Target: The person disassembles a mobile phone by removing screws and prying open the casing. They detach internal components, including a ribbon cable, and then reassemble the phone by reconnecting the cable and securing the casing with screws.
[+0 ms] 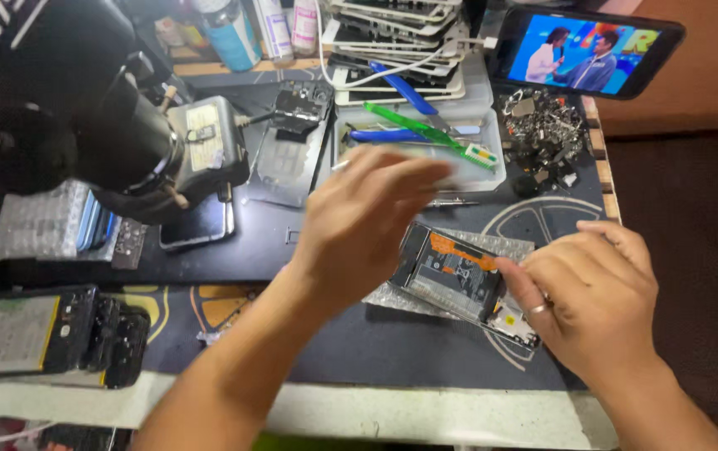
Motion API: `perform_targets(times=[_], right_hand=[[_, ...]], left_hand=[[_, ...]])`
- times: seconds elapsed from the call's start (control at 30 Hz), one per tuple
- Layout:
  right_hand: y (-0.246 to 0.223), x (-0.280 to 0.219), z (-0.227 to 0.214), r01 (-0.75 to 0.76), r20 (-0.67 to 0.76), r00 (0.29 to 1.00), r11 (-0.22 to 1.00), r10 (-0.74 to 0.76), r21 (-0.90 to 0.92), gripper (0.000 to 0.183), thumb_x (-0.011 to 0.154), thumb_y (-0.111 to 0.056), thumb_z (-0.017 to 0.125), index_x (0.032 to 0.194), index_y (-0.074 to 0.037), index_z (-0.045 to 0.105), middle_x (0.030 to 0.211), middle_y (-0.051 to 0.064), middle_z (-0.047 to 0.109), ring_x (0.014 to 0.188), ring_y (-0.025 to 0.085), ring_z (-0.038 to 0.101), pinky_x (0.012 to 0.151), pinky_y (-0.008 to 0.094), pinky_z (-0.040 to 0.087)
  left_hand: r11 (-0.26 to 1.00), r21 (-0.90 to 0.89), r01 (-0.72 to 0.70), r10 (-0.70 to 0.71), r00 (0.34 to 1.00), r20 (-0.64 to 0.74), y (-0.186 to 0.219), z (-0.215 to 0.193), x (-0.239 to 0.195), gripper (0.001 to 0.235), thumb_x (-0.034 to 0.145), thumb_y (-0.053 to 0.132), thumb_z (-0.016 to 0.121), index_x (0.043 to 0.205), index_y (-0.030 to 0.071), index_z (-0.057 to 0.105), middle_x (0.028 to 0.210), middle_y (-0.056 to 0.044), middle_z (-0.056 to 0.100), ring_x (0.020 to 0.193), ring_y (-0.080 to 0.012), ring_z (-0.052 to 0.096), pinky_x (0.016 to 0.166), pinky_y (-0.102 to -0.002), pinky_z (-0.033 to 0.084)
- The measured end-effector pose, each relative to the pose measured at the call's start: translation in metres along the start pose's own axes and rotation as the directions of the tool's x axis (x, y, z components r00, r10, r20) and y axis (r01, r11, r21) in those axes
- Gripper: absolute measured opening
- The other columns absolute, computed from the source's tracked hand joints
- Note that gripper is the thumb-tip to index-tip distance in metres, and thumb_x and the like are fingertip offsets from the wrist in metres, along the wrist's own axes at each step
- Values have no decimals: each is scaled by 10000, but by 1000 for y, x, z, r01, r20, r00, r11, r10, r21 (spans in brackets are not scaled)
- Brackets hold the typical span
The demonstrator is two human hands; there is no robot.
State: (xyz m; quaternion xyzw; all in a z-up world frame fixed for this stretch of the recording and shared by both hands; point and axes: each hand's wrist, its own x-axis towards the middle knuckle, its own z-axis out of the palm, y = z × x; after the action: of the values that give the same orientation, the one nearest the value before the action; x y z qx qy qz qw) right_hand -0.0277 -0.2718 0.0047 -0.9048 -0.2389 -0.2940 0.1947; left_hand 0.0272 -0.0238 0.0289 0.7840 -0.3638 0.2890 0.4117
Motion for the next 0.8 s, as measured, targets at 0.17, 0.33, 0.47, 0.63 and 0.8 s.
perform_targets(times=[0.17,0.33,0.47,0.63,0.8], right_hand=[[5,1,-7,34,-1,999,999,-34,21,296,832,-171,836,666,-72,612,677,50,597,696,259,601,729,402,463],[17,-4,-13,-31,-51,998,998,33,49,323,852,-149,840,646,-77,602,614,53,533,632,263,551,695,406,443],[23,-6,-14,-203,-22,978,975,206,92,275,855,-211,853,709,-83,657,595,28,548,584,221,533,668,384,420],[17,0,-10,-78,176,982,995,66,61,314,760,-357,824,895,-103,700,881,32,688,863,236,629,821,408,450],[1,-2,2,49,377,922,992,-88,114,623,671,-497,806,1112,-77,674,1248,136,624,1155,323,558,962,466,413]], left_hand=[[848,467,-249,33,906,422,-34,54,39,153,890,146,628,1033,99,657,942,-64,647,913,-273,692,648,-396,563],[819,528,-225,-30,902,431,-38,61,36,82,858,158,649,913,106,680,962,-72,664,947,-265,694,647,-383,581],[797,569,-201,-194,808,557,-30,36,13,79,842,141,647,797,111,705,897,-73,665,905,-250,710,566,-383,568],[745,638,-193,-286,772,567,-31,28,-6,71,845,143,657,799,108,698,889,-73,653,761,-254,717,562,-398,563],[776,616,-136,-220,856,467,-30,31,-8,69,832,137,662,788,89,686,876,-70,637,792,-251,692,557,-390,550]])
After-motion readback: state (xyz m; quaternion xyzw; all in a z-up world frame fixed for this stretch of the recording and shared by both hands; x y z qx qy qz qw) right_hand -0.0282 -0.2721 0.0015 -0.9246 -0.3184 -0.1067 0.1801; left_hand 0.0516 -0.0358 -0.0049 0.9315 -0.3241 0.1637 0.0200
